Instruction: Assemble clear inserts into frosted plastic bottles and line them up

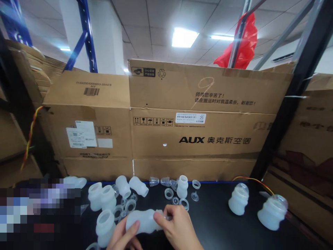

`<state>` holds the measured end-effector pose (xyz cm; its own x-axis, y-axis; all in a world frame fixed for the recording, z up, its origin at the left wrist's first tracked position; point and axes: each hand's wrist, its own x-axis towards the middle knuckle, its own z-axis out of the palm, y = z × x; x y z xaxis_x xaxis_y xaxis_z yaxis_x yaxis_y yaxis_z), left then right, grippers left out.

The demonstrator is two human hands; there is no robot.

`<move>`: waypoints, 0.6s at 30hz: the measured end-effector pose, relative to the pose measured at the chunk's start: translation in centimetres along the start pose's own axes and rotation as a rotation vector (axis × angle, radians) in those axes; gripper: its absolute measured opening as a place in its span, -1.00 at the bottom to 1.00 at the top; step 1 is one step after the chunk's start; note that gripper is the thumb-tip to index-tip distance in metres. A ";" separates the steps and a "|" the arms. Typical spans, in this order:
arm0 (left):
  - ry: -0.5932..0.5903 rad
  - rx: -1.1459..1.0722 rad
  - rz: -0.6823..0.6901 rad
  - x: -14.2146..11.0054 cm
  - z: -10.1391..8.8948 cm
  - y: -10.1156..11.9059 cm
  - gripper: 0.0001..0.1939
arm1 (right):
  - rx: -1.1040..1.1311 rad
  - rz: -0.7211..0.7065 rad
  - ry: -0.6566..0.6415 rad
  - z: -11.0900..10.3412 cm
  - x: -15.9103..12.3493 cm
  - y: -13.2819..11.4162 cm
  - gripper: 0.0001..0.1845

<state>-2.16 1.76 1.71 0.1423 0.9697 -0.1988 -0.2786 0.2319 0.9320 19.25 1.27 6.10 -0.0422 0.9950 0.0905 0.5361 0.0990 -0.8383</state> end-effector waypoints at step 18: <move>-0.167 0.521 0.893 0.4 -1.9 0.6 -0.52 | 0.377 0.322 -0.260 -0.5 -0.4 0.2 -0.23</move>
<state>-4.11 2.43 1.65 0.2265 0.7400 0.6333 0.0908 -0.6634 0.7428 19.83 0.90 6.19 -0.1581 0.9415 -0.2978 0.2193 -0.2605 -0.9402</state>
